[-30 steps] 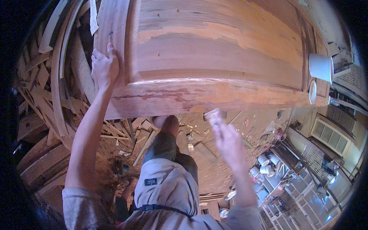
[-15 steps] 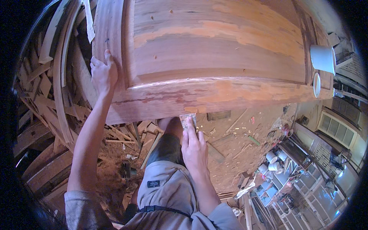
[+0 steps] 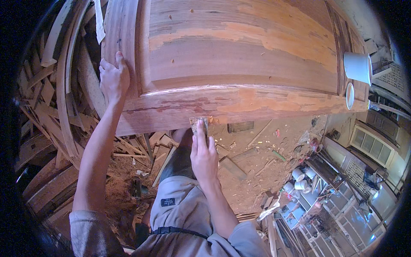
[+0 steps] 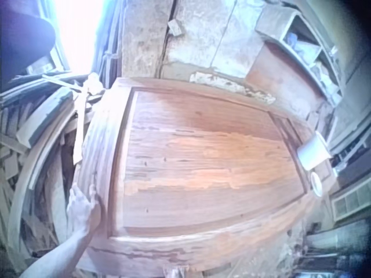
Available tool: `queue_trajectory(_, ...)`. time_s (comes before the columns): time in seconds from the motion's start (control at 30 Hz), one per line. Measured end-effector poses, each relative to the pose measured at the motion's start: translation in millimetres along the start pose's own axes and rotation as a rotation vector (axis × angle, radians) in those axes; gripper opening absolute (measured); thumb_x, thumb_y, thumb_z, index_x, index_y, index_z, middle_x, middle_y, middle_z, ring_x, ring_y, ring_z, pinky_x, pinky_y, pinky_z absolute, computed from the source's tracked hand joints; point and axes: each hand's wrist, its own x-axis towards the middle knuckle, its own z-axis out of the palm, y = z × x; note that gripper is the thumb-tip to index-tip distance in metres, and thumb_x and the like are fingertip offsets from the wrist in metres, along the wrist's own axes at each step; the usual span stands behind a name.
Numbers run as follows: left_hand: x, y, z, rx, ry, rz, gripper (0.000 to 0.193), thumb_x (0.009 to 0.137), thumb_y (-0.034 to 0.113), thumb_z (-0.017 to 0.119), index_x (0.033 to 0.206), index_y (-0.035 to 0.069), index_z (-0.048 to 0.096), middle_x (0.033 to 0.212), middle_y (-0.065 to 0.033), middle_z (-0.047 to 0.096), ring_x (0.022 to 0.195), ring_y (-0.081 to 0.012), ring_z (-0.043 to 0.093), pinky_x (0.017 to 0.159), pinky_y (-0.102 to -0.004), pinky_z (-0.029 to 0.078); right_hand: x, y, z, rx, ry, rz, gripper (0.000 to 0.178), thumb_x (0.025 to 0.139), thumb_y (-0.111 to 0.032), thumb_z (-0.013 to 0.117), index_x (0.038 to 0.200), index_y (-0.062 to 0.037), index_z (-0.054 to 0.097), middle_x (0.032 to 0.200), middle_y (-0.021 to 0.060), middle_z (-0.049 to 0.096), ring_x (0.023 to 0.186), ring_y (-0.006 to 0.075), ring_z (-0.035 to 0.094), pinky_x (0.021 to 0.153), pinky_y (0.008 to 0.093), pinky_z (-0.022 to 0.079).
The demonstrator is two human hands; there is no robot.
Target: The person applies wood putty to a wooden door using a putty knife and their finger, spreading it over imperfections and into seams before wiping excess with a cloth.
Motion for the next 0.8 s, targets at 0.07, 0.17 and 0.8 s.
queue_trajectory(0.07, -0.8, -0.3, 5.9, -0.014, 0.032, 0.024, 0.074, 0.096, 0.054, 0.043, 0.131, -0.011, 0.043, 0.129, -0.031, 0.052, 0.12, -0.0428, 0.053, 0.1, -0.0482, 0.042, -8.7, 19.6, 20.7, -0.018, 0.085, -0.081, 0.048, 0.098, -0.015, 0.053, 0.145, -0.0127, 0.043, 0.097, 0.0221, 0.06, 0.076, 0.0405, 0.061, 0.064, 0.0479, 0.051)
queue_trajectory(0.17, -1.6, -3.3, 4.7, -0.003, 0.041, 0.024, 0.074, 0.096, 0.055, 0.042, 0.132, -0.01, 0.044, 0.128, -0.031, 0.053, 0.118, -0.0441, 0.053, 0.099, -0.049, 0.042, -27.9, 19.4, 11.0, -0.032, 0.09, -0.099, 0.049, 0.098, -0.018, 0.053, 0.146, -0.0192, 0.042, 0.091, 0.0215, 0.058, 0.073, 0.043, 0.062, 0.058, 0.0496, 0.051)
queue_trajectory(0.8, -0.9, -7.4, 1.3, 0.007, 0.014, 0.007, 0.074, 0.095, 0.055, 0.043, 0.13, -0.01, 0.045, 0.127, -0.03, 0.054, 0.117, -0.0409, 0.055, 0.098, -0.0482, 0.043, 72.5, 27.7, -147.1, -0.756, -0.587, -0.15, 0.038, 0.097, -0.029, 0.053, 0.134, -0.0193, 0.055, 0.093, 0.0221, 0.064, 0.082, 0.0408, 0.066, 0.074, 0.049, 0.054)
